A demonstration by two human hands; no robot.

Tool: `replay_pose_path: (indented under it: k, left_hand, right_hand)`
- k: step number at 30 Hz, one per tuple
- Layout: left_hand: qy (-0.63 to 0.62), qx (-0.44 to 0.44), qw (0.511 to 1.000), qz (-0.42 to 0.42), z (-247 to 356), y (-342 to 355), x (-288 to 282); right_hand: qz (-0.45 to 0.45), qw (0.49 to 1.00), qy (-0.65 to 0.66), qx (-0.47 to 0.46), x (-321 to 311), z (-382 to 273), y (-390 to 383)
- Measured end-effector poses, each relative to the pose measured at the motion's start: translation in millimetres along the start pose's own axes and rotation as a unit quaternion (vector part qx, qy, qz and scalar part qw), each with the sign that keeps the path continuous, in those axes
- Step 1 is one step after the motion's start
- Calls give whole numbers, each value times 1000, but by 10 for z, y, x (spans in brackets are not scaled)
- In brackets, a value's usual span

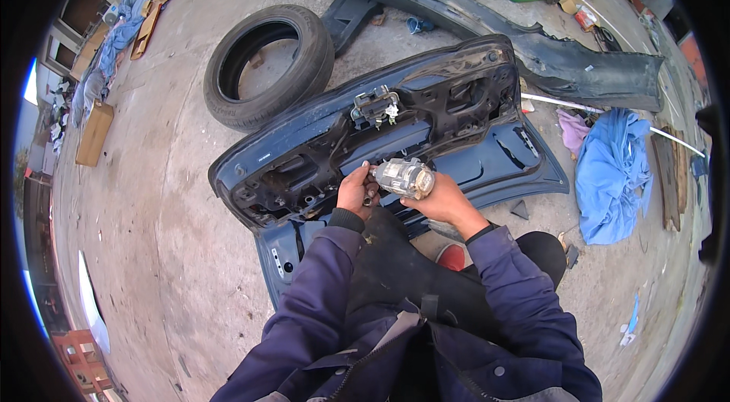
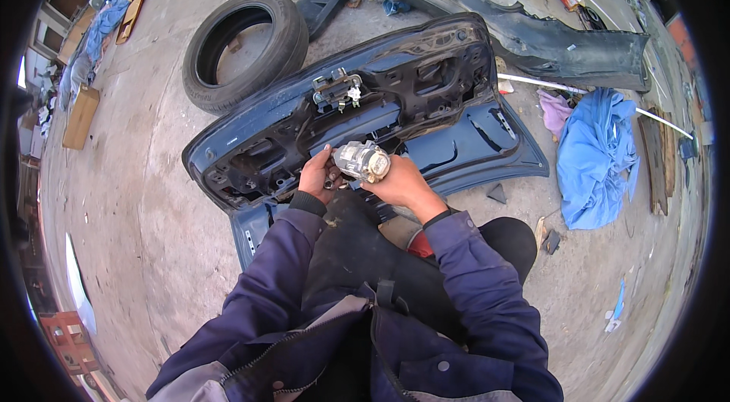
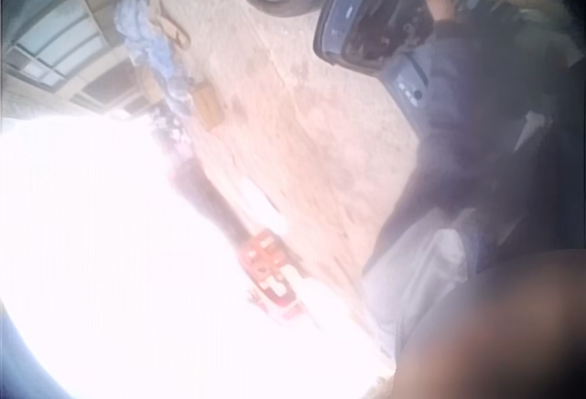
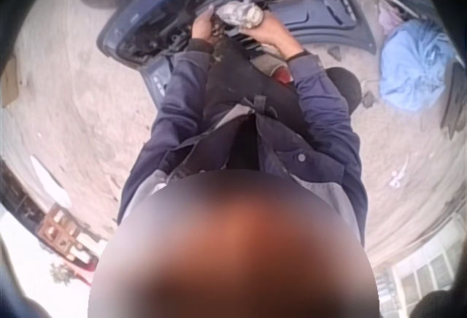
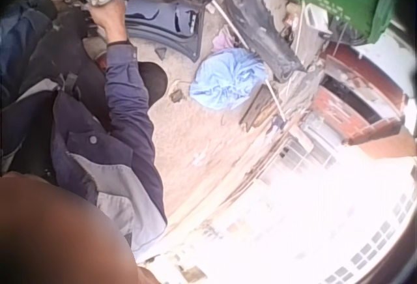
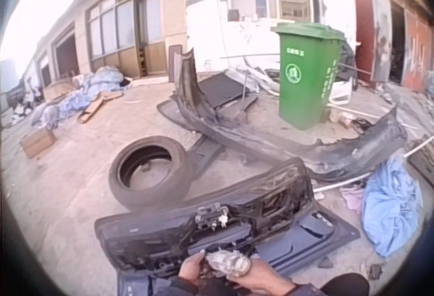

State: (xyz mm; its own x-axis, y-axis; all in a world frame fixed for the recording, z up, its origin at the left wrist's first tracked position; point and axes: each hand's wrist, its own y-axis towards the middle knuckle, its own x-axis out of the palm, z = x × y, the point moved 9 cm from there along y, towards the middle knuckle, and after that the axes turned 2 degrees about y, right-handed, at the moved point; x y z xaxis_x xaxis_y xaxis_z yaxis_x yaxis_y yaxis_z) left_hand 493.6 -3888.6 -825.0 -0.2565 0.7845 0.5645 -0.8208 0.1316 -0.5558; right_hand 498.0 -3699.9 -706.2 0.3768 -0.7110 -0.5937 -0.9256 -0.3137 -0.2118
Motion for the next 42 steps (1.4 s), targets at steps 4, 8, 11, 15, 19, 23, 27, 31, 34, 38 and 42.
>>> replay_pose_path:
  k: [4, 8, 11, 15, 19, 23, 27, 31, 34, 38, 42]
  left_hand:
    - [-21, 4, 1000, 11, 71, -16, 55]
    - [-12, 50, 999, -13, 300, -76, 184]
    - [6, 85, 996, -7, 496, -126, 221]
    - [28, 111, 993, 16, 690, -151, 230]
    - [60, 124, 990, 28, 810, -161, 215]
    - [72, 137, 988, 18, 873, -171, 200]
    - [87, 143, 986, 23, 898, -177, 186]
    - [112, 173, 978, 38, 933, -200, 233]
    - [150, 197, 968, 46, 974, -237, 271]
    - [201, 220, 953, 47, 1061, -293, 289]
    - [212, 225, 950, 48, 1105, -315, 315]
  right_hand:
    - [48, 998, 50, -6, -68, -10, 5]
    - [91, 989, 114, -25, -15, -134, 105]
    - [94, 982, 163, -23, 107, -223, 232]
    - [121, 977, 172, -30, 237, -335, 429]
    - [137, 977, 163, -12, 372, -351, 583]
    - [160, 969, 185, 21, 473, -276, 658]
    - [147, 966, 211, 23, 583, -198, 725]
    - [120, 941, 314, 34, 718, -109, 802]
    - [99, 904, 413, 47, 854, -112, 827]
    - [98, 834, 541, 38, 985, -230, 854]
    - [74, 783, 616, 46, 1102, -312, 888]
